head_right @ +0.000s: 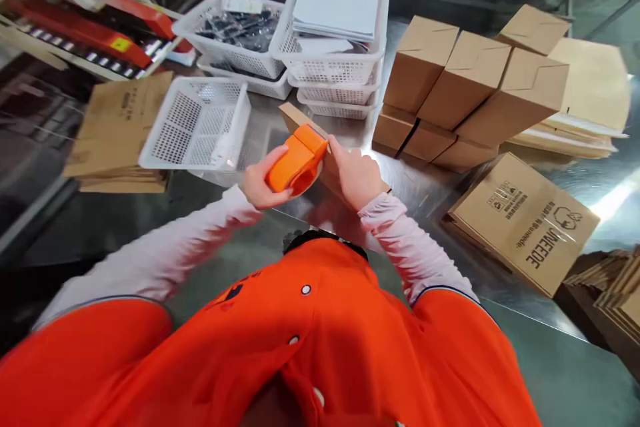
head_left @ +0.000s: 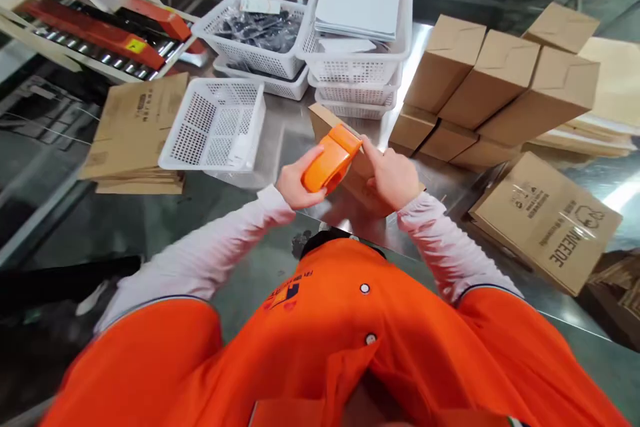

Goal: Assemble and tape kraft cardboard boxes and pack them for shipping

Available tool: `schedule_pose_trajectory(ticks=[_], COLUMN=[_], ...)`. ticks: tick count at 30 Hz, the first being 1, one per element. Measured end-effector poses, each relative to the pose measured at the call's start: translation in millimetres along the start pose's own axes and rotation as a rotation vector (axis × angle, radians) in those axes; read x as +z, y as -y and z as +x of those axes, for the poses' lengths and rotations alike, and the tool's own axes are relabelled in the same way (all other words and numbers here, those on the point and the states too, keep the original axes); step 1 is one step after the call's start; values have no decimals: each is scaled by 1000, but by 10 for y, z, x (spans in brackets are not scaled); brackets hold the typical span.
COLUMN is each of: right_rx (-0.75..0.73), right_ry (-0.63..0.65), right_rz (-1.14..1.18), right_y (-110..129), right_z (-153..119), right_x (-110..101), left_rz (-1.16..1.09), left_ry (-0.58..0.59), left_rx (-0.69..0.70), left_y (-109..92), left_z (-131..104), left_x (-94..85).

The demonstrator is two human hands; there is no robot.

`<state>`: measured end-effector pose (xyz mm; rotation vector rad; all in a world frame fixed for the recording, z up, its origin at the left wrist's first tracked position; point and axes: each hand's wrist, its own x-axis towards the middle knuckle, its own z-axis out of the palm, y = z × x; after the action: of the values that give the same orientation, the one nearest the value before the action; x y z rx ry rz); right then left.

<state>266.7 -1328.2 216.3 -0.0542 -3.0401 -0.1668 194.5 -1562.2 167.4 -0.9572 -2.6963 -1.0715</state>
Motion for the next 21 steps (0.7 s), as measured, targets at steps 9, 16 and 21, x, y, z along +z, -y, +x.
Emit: schedule_pose_trajectory(ticks=[9,16,21], right_rx=[-24,-4,84], right_ry=[171,564,364], right_rz=[607,720,222], right_y=[-1041,-981,-484], right_z=[695,760,1056], right_x=[606,1724,1993], left_rz=[164,198,205], left_ry=[235,555,657], left_rx=[-140,-179,-222], left_y=[-17,168,133], left_z=[390,508,481], left_x=[664,974,1055])
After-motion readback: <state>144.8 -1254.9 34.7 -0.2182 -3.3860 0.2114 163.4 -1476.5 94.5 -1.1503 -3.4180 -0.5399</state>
